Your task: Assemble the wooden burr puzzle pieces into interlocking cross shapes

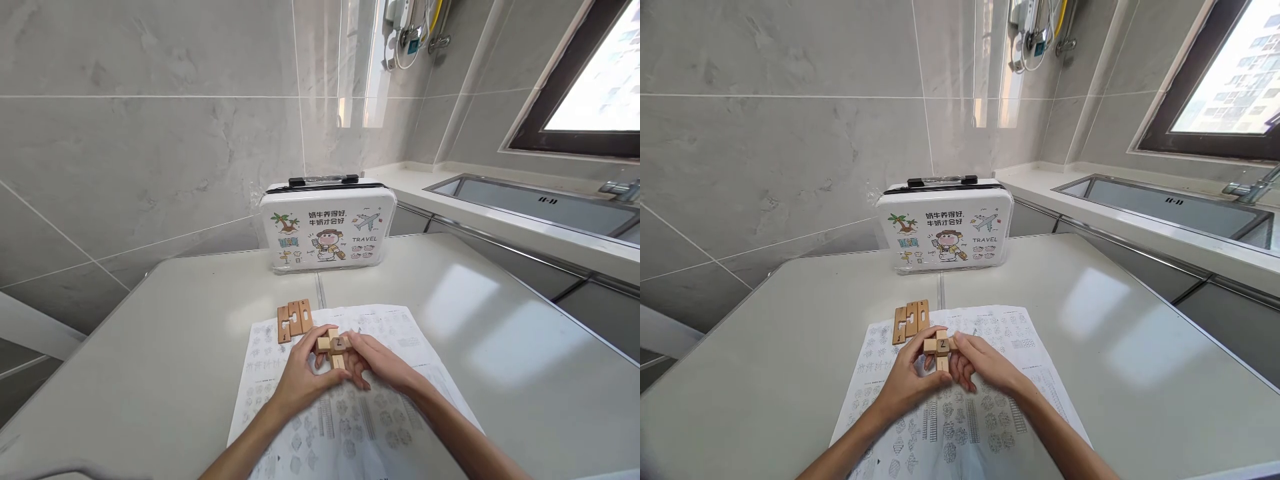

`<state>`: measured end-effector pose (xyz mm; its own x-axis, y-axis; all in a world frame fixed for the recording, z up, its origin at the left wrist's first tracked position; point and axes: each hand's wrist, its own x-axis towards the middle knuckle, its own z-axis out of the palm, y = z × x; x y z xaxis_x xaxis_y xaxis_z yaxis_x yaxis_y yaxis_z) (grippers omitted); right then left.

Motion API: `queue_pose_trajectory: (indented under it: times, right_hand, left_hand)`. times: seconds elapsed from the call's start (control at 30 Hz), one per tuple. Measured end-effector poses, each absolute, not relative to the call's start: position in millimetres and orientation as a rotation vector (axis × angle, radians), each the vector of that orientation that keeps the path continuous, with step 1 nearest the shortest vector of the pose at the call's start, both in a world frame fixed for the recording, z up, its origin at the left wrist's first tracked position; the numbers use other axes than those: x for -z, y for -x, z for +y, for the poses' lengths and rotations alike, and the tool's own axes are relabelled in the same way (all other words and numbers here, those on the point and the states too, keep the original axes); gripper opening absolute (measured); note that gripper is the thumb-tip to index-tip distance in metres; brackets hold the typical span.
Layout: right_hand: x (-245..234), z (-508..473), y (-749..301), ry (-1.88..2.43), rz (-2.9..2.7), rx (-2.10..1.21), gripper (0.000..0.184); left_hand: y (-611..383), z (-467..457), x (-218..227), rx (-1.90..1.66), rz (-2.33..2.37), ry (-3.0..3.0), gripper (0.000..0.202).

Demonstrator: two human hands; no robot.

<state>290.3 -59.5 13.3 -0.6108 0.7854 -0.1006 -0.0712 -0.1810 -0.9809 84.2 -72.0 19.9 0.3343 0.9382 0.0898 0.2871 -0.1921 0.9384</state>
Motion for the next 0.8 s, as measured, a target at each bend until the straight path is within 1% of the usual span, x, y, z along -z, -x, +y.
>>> queue_pose_trajectory:
  times: [0.1, 0.17, 0.2, 0.33, 0.63, 0.7, 0.8]
  right_hand:
    - [-8.0, -58.9, -289.4, 0.878, -1.478, -1.657, 0.050]
    - [-4.6, -59.3, -289.3, 0.905, -1.517, -1.550, 0.044]
    - [-3.4, -59.7, -289.1, 0.924, -1.545, -1.499, 0.043]
    - [-3.6, -61.0, -288.0, 0.997, -1.625, -1.412, 0.052]
    - [-10.1, -59.9, -291.1, 0.927, -1.498, -1.686, 0.056]
    - [-8.3, -58.4, -291.1, 0.918, -1.473, -1.698, 0.056]
    - [-5.2, -55.1, -291.0, 0.950, -1.328, -1.724, 0.059]
  left_hand:
    - [-83.7, -70.5, -16.4, -0.925, 1.099, -1.643, 0.074]
    - [-84.0, -70.1, -15.9, -0.940, 1.078, -1.630, 0.072]
    - [-84.3, -70.2, -16.1, -0.945, 1.069, -1.628, 0.072]
    - [-85.0, -71.5, -18.2, -0.941, 1.079, -1.652, 0.071]
    - [-85.1, -73.7, -24.1, -0.909, 1.084, -1.848, 0.062]
    - [-84.9, -73.3, -22.5, -0.904, 1.100, -1.833, 0.063]
    - [-85.5, -72.1, -17.6, -0.925, 1.148, -1.712, 0.072]
